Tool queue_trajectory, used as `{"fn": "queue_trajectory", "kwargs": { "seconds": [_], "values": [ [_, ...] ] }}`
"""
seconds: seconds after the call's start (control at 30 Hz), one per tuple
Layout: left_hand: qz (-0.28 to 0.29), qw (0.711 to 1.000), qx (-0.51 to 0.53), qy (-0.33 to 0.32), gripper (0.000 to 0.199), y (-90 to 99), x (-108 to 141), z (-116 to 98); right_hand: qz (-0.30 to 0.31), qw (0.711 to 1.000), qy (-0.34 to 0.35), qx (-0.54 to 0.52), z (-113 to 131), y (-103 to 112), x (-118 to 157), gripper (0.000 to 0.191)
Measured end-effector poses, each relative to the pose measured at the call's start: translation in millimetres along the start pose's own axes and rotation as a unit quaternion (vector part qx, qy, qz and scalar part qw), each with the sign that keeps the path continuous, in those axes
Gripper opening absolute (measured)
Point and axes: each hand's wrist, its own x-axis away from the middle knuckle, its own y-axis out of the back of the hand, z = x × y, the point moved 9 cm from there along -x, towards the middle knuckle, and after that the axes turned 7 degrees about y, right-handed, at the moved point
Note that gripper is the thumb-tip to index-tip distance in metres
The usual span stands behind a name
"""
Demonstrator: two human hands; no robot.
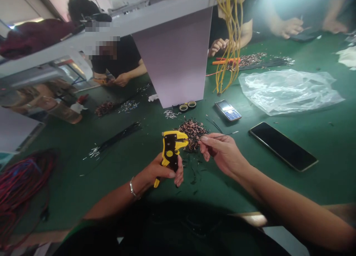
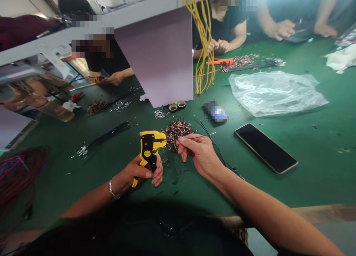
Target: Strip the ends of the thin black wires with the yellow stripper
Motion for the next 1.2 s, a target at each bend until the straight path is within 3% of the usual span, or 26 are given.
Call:
{"fn": "queue_trajectory", "kwargs": {
  "seconds": [1.2],
  "values": [
    [0.001, 1.000, 0.002, 0.011, 0.026, -8.0, 0.3, 1.7, -0.014, 0.997, 0.058, 0.052, 4.6, -1.5, 5.3, 0.015]
  ]
}}
